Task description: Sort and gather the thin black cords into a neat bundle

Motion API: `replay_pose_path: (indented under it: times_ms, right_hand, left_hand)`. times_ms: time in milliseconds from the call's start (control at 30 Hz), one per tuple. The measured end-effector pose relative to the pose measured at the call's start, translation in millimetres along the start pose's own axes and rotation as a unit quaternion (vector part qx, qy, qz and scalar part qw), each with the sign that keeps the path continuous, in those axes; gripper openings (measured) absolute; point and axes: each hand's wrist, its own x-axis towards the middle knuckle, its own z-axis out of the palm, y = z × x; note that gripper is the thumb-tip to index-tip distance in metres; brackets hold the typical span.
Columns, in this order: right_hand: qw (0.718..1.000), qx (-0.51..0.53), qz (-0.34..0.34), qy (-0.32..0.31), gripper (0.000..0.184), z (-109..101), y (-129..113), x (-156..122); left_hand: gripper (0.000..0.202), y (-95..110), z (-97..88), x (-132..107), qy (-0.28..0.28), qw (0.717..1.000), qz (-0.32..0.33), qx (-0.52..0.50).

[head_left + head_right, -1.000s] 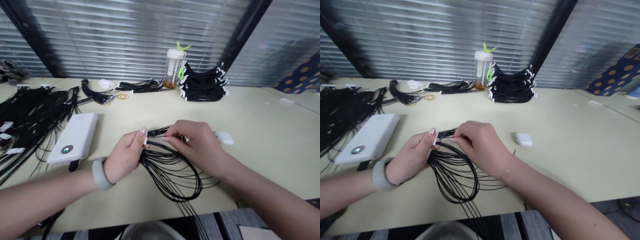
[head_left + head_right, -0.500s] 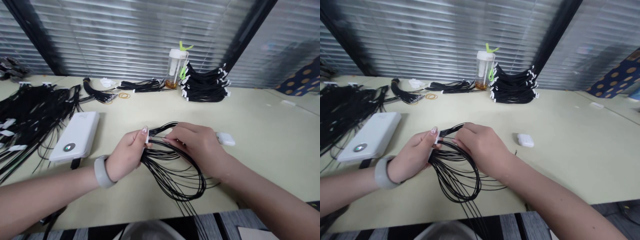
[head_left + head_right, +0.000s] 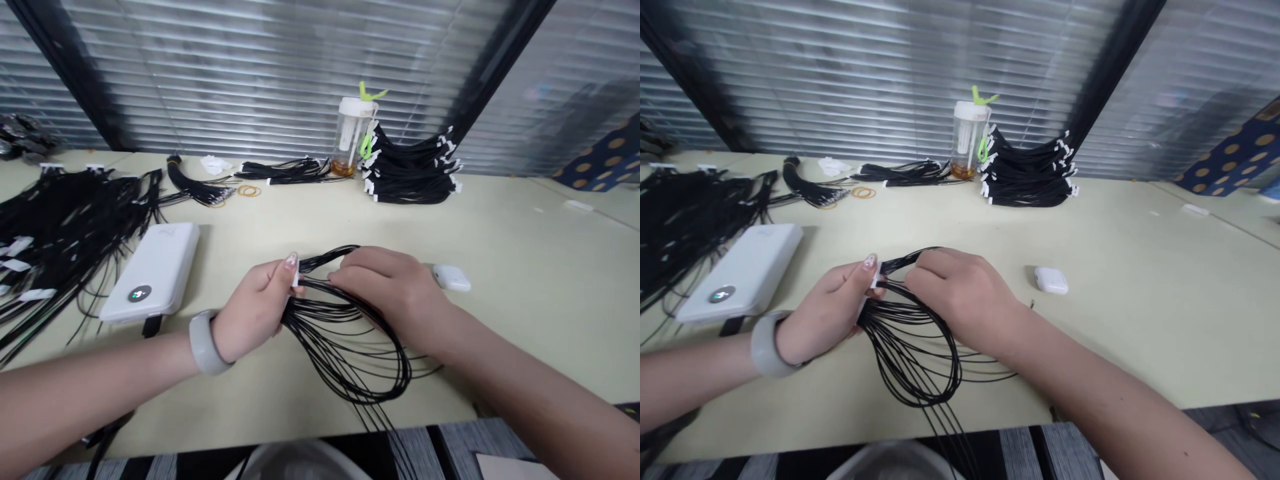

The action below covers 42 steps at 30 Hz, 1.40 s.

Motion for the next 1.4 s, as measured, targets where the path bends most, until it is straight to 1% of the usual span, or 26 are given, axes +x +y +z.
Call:
replay_pose_path:
  times_ms: [100,200,300,467,567,700,767,867,967,1067,1167,1200,1233,1267,1300,1333,1400]
  right_hand:
    - [0.999,-0.007,0.029,-0.012,0.021,2,-1,1]
    - [0.997,-0.022,0.054,-0.047,0.018,5,-3,3]
    - [0.996,-0.051,0.047,-0.064,0.017,10,-2,4]
    - [0.996,-0.079,0.02,-0.041,0.018,14,-1,3]
    - [0.995,-0.096,0.014,-0.039,0.019,14,-2,4]
    - [0.989,-0.133,0.011,-0.055,0.016,15,-3,5]
    - [0.989,-0.142,0.006,-0.05,0.017,16,-3,5]
    - [0.99,-0.133,0.009,-0.041,0.017,18,-3,6]
    - [0.994,-0.091,0.048,-0.041,0.017,18,-2,6]
    - [0.994,-0.055,0.095,-0.004,0.02,13,0,4]
    - [0.984,-0.098,0.137,0.063,0.033,3,2,0]
    - [0.977,-0.125,0.157,0.077,0.036,-1,2,-1]
    - [0.969,-0.15,0.179,0.078,0.036,-5,2,-2]
    - [0.963,-0.166,0.202,0.06,0.036,-9,2,-2]
    - [0.96,-0.165,0.224,0.023,0.036,-12,1,-3]
    - [0.959,-0.146,0.242,-0.028,0.039,-14,0,-3]
    - [0.955,-0.043,0.257,-0.14,0.044,-14,-2,-3]
  left_hand:
    - [0.046,0,0.0,-1,-0.011,1.0,0.011,0.011]
    - [0.045,0,-0.3,-2,-0.022,0.999,0.035,0.032]
    - [0.043,0,-0.9,-2,-0.029,0.996,0.061,0.053]
    - [0.038,2,-1.6,-2,-0.043,0.991,0.093,0.086]
    - [0.038,2,-1.7,-2,-0.047,0.99,0.096,0.094]
    - [0.038,0,-2.0,0,-0.052,0.99,0.094,0.092]
    - [0.039,0,-1.9,1,-0.057,0.99,0.095,0.089]
    - [0.04,1,-1.4,1,-0.058,0.993,0.067,0.08]
    - [0.042,1,-0.9,1,-0.042,0.997,0.029,0.054]
    - [0.043,1,-1.1,2,-0.001,1.0,0.014,0.025]
    - [0.044,-1,-2.3,4,0.058,0.998,0.004,0.011]
    - [0.044,-1,-2.8,5,0.075,0.997,0.005,0.011]
    - [0.044,-1,-3.2,5,0.088,0.996,0.009,0.012]
    - [0.043,-1,-3.6,6,0.097,0.995,0.013,0.013]
    - [0.043,-1,-3.9,6,0.101,0.995,0.015,0.012]
    - [0.043,-1,-4.1,6,0.102,0.995,0.017,0.011]
    - [0.043,0,-4.3,6,0.098,0.995,0.015,0.01]
